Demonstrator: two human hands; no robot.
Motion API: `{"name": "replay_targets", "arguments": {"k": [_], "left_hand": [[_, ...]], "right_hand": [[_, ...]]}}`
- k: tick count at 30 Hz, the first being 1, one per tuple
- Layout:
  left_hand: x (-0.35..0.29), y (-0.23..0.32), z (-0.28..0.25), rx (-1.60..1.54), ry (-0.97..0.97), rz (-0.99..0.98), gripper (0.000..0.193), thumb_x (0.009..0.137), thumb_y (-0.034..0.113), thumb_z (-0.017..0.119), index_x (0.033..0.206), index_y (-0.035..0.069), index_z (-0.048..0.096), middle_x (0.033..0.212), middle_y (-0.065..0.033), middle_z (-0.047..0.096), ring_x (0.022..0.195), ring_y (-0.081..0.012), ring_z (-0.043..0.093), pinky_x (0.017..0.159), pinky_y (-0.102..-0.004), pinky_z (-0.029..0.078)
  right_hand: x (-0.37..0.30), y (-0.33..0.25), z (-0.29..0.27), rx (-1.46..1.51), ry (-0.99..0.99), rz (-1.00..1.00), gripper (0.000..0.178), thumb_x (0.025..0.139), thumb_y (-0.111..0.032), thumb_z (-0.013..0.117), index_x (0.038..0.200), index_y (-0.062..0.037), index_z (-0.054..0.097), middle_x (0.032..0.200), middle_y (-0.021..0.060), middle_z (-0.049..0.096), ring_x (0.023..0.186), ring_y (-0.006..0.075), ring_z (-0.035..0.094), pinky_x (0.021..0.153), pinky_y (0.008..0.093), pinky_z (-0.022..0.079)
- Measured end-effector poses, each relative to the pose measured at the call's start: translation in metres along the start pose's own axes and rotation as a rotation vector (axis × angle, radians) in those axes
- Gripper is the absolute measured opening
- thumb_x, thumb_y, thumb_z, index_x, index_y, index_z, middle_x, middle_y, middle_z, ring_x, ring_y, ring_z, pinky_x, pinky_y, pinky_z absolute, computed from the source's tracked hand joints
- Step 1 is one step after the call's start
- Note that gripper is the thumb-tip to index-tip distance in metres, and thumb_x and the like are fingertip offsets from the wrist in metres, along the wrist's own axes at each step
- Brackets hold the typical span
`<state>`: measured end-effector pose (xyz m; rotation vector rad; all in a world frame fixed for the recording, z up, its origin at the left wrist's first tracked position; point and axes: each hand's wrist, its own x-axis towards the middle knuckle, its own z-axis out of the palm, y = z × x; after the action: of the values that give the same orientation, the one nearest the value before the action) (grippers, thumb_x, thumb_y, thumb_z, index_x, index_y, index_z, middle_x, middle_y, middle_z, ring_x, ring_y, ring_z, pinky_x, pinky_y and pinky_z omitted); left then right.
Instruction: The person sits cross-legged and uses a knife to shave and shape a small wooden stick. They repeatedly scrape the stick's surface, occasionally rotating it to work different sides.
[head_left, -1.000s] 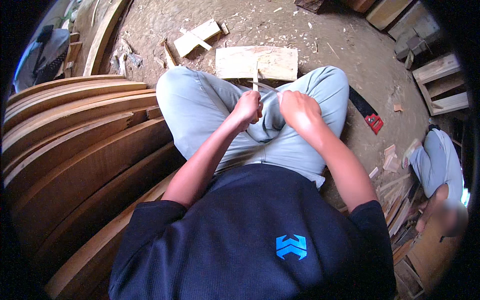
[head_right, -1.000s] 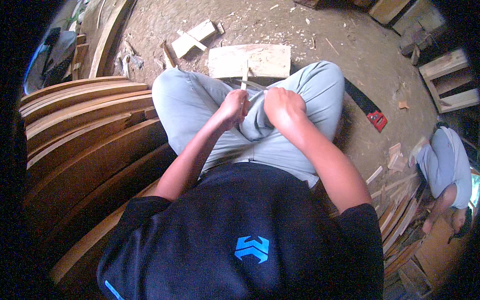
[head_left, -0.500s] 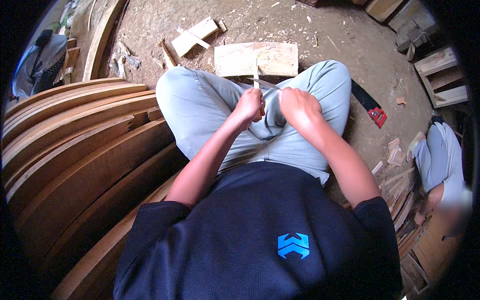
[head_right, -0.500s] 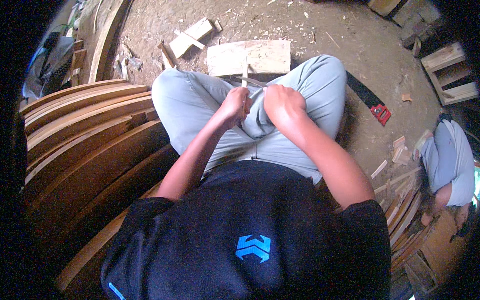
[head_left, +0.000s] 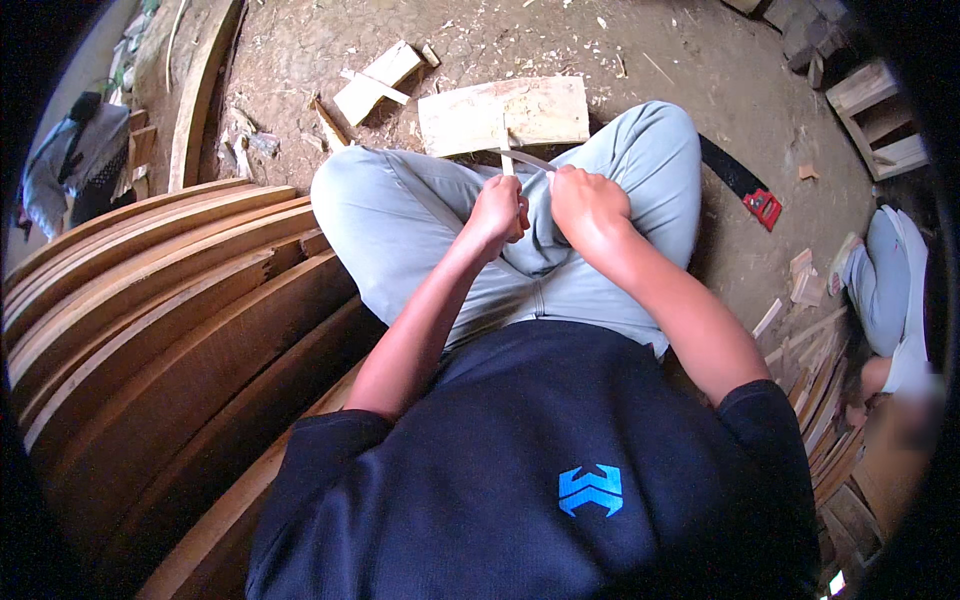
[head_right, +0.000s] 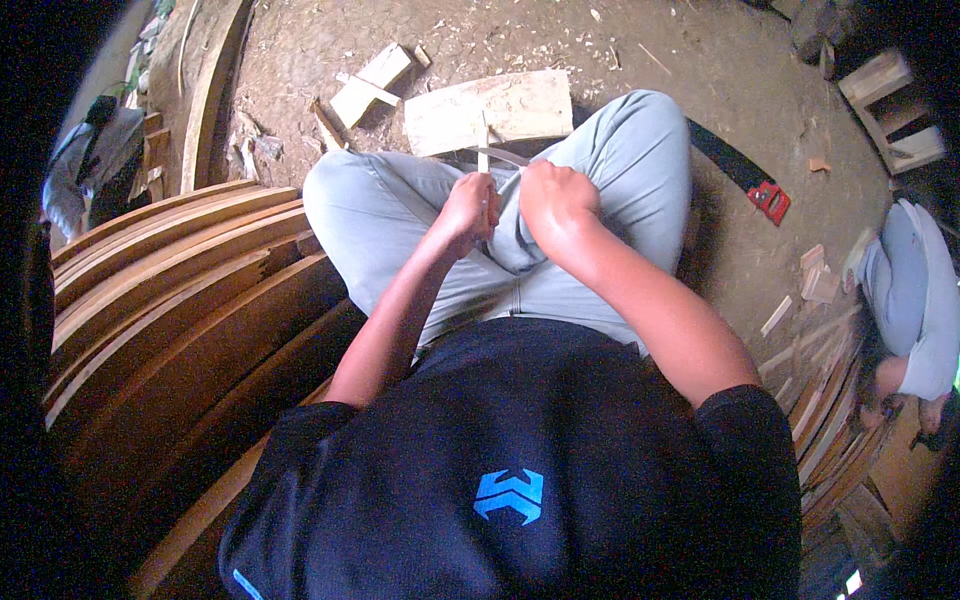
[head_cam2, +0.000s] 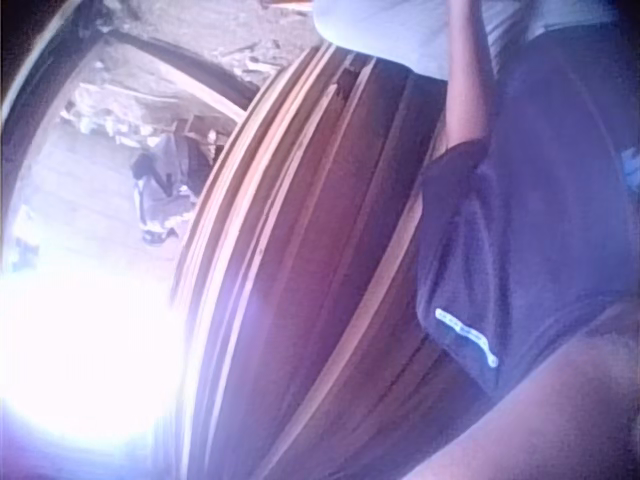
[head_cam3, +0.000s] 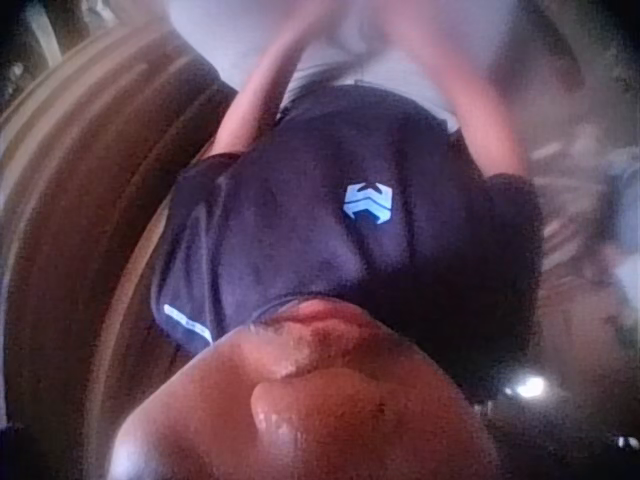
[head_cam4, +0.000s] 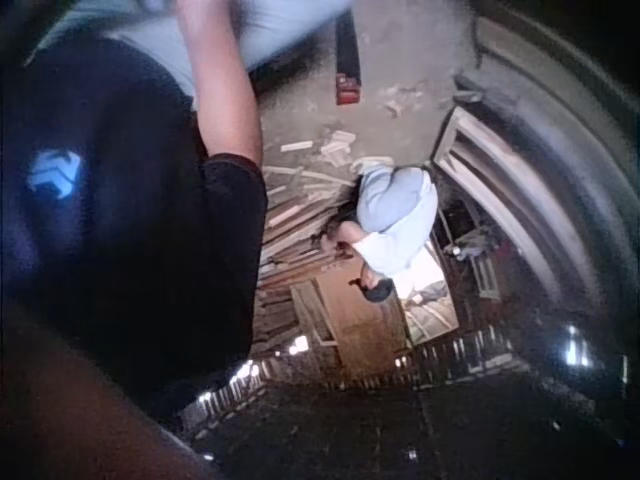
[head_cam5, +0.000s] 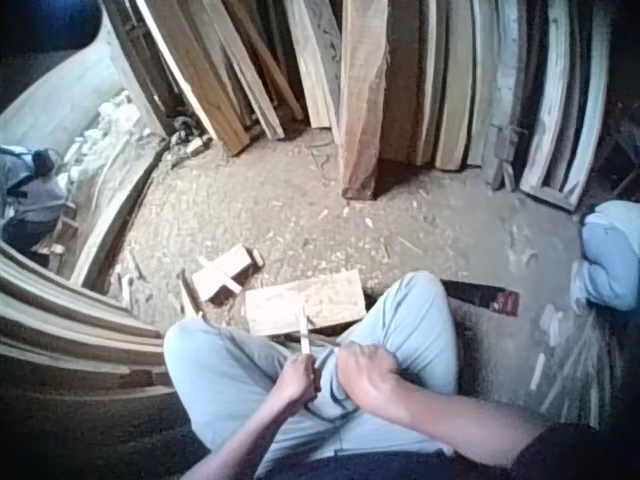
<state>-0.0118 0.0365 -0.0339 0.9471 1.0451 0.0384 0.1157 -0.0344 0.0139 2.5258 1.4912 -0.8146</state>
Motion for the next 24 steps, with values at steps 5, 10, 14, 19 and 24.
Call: {"name": "replay_targets", "arguments": {"k": [5, 10, 14, 19, 24], "left_hand": [[-0.001, 0.001, 0.009, -0.02, 0.067, 0.005, 0.024, 0.089, 0.02, 0.034, 0.073, 0.004, 0.043, 0.053, -0.008, 0.045, 0.039, -0.0182, 0.041, 0.035, -0.0342, 0.029], [0.002, -0.002, -0.001, -0.082, -0.003, -0.013, 0.03, 0.092, 0.025, 0.037, 0.067, 0.009, 0.043, 0.051, -0.0022, 0.04, 0.038, -0.0139, 0.035, 0.035, -0.0316, 0.026], [-0.004, 0.001, 0.009, -0.113, 0.056, -0.014, 0.03, 0.093, 0.024, 0.037, 0.067, 0.011, 0.04, 0.051, 0.0002, 0.037, 0.038, -0.0123, 0.034, 0.034, -0.0304, 0.025], [0.0, -0.003, 0.003, -0.075, 0.035, -0.017, 0.029, 0.094, 0.024, 0.037, 0.068, 0.011, 0.041, 0.051, -0.0015, 0.038, 0.039, -0.0131, 0.035, 0.035, -0.03, 0.026], [-0.002, -0.005, 0.005, -0.055, 0.057, 0.018, 0.029, 0.093, 0.024, 0.038, 0.069, 0.01, 0.042, 0.051, -0.0033, 0.039, 0.04, -0.0151, 0.036, 0.036, -0.0317, 0.027]], "right_hand": [[0.036, 0.005, 0.003, -0.043, 0.001, -0.002, 0.027, 0.09, -0.018, 0.047, 0.087, -0.0041, 0.07, 0.088, 0.0171, 0.07, 0.083, 0.0302, 0.069, 0.069, 0.04, 0.056], [0.013, 0.004, -0.012, -0.033, -0.062, 0.006, 0.024, 0.088, -0.014, 0.049, 0.091, -0.0059, 0.071, 0.093, 0.0154, 0.07, 0.087, 0.027, 0.07, 0.07, 0.0372, 0.056], [0.024, 0.002, 0.002, -0.084, -0.018, 0.031, 0.024, 0.088, -0.014, 0.049, 0.092, -0.006, 0.071, 0.095, 0.0138, 0.07, 0.089, 0.0255, 0.069, 0.072, 0.0365, 0.056], [0.038, 0.003, -0.005, -0.049, -0.045, -0.002, 0.031, 0.094, -0.022, 0.044, 0.09, -0.0032, 0.069, 0.093, 0.0177, 0.069, 0.087, 0.03, 0.069, 0.072, 0.04, 0.055], [0.015, 0.001, -0.009, -0.058, -0.085, 0.038, 0.021, 0.086, -0.013, 0.053, 0.091, -0.0061, 0.072, 0.095, 0.0151, 0.07, 0.09, 0.0249, 0.069, 0.07, 0.0372, 0.057]]}}
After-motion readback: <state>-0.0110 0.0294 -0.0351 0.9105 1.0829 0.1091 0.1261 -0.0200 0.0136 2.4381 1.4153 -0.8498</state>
